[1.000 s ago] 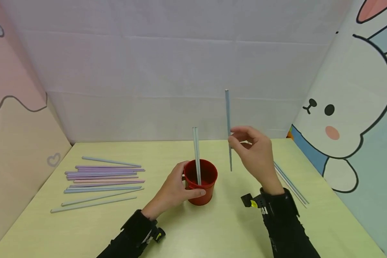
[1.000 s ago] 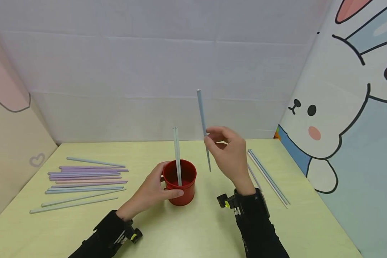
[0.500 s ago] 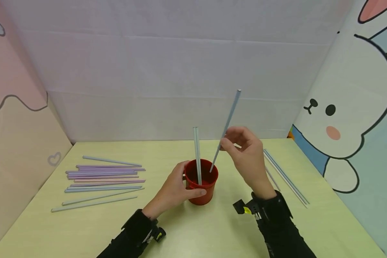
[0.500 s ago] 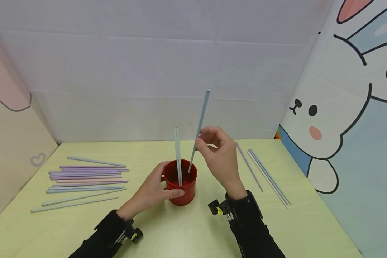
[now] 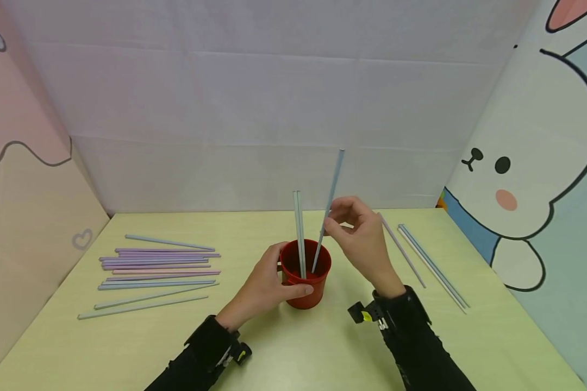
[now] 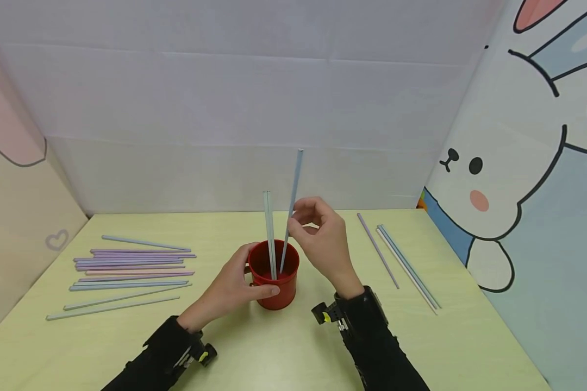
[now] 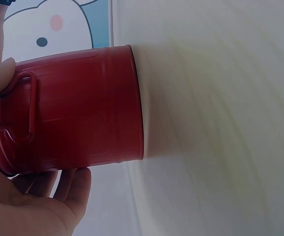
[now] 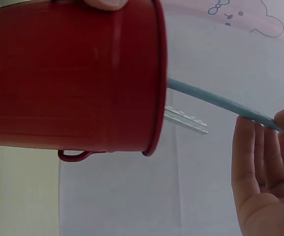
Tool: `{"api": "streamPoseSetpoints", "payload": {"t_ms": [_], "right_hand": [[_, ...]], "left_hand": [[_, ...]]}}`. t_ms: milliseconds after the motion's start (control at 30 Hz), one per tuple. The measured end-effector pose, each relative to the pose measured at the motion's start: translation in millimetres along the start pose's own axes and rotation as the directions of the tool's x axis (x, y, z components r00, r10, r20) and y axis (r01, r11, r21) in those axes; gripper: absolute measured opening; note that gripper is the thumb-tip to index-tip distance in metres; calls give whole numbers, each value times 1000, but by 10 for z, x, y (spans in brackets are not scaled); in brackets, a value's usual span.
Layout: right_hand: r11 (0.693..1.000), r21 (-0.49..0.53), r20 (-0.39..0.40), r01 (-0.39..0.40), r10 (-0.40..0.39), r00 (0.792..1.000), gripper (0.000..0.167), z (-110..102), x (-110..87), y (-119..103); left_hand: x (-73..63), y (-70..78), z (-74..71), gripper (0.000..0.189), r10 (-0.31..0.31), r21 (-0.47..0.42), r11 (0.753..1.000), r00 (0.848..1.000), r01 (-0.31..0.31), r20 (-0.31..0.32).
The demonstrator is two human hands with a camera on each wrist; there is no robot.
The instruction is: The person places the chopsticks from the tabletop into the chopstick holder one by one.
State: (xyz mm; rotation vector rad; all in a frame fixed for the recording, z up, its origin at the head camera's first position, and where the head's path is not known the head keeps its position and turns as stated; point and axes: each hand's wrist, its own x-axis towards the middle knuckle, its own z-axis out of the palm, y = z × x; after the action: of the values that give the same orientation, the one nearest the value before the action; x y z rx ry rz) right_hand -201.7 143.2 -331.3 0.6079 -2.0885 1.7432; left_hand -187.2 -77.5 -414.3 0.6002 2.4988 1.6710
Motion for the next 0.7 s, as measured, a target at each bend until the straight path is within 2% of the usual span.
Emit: {"api": "streamPoseSetpoints", "payload": {"t_ms": [333,700], "right_hand": [[990,-111,109,-82,95,990,17,51,14,225],[975,-197,123,-100,126,984,16,91,1,371]], "left_hand": [[-6,7,-10,92,9,7,1000,1000,-9,3],[0,7,-4,92,5,7,1000,1000,-5,8]]}}
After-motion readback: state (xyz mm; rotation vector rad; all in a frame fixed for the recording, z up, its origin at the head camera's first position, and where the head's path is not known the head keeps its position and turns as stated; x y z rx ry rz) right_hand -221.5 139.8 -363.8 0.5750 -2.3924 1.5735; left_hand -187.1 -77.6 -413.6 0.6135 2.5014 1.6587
